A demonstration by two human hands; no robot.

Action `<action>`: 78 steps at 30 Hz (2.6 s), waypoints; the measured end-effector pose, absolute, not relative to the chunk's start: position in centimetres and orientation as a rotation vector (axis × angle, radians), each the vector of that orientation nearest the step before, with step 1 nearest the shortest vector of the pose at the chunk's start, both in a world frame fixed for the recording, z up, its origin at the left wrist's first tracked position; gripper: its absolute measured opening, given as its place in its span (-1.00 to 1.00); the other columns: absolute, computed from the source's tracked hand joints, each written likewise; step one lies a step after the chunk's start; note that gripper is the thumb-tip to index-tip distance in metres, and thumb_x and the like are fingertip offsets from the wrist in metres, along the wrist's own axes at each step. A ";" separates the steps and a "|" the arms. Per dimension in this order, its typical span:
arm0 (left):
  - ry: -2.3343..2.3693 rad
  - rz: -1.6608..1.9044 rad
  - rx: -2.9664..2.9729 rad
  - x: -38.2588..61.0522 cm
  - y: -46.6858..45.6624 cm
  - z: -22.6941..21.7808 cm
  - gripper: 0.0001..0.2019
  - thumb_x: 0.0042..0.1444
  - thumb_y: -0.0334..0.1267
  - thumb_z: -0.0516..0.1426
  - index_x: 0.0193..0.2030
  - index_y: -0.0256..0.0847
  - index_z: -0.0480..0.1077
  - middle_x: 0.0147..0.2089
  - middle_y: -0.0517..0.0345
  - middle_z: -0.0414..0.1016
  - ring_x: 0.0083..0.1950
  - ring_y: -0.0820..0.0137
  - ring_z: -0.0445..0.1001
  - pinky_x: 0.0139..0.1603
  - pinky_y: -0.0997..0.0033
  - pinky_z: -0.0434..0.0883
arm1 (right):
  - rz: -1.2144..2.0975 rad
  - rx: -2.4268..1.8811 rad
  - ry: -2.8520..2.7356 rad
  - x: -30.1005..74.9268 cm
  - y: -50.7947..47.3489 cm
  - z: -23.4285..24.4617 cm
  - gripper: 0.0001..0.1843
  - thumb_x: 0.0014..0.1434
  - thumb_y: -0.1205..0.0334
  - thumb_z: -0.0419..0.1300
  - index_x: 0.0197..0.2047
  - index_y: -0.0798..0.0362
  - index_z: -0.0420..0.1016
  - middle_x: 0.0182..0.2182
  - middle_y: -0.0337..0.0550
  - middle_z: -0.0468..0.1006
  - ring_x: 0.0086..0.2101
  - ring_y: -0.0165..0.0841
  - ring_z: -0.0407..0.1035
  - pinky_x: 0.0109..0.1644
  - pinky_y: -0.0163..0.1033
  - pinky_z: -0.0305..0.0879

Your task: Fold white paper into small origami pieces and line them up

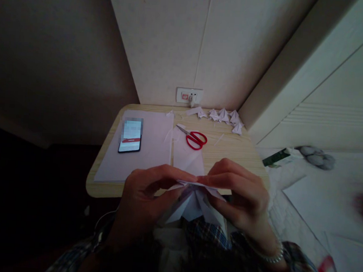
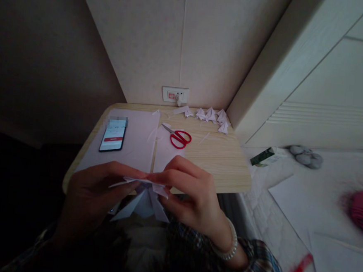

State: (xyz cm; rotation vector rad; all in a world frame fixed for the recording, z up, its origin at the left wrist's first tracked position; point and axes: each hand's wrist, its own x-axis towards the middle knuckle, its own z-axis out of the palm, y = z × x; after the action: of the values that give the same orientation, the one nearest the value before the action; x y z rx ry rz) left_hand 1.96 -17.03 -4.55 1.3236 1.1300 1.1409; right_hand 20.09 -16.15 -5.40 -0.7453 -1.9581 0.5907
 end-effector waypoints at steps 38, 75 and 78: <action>1.006 1.061 1.771 0.9 -16.5 -5.3 -0.74 0.01 -0.37 0.25 -0.13 -0.03 0.51 -0.07 0.21 0.59 -0.04 0.30 0.51 0.03 0.35 0.40 | 0.289 -0.700 -1.959 20.4 -16.1 -5.5 -0.78 0.12 0.49 0.18 -0.21 0.00 0.48 -0.31 -0.15 0.48 -0.31 -0.36 0.38 -0.28 -0.23 0.34; 1.006 1.040 2.946 1.9 -12.9 -17.8 -0.87 0.20 -0.45 0.05 -0.22 -0.36 0.44 -0.26 -0.03 0.56 -0.21 0.30 0.50 -0.14 0.29 0.49 | 0.156 -0.952 -2.421 21.6 -12.8 -17.8 -0.82 0.26 0.40 0.00 -0.17 0.10 0.42 -0.19 0.01 0.49 -0.24 -0.27 0.37 -0.20 -0.22 0.35; 1.022 0.974 2.937 2.3 -13.4 -18.6 -0.85 0.19 -0.47 0.05 -0.24 -0.38 0.46 -0.27 -0.03 0.56 -0.23 0.28 0.51 -0.14 0.29 0.50 | 0.239 -0.990 -2.446 22.1 -12.9 -18.3 -0.84 0.23 0.43 0.04 -0.21 0.10 0.43 -0.17 0.05 0.50 -0.21 -0.24 0.38 -0.16 -0.17 0.37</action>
State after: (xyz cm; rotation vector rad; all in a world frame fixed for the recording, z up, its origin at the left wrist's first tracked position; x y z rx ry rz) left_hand 2.25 -13.40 -18.57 2.9367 1.0225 0.9745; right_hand 22.09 -12.87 -18.29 -0.9903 -2.4462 0.2389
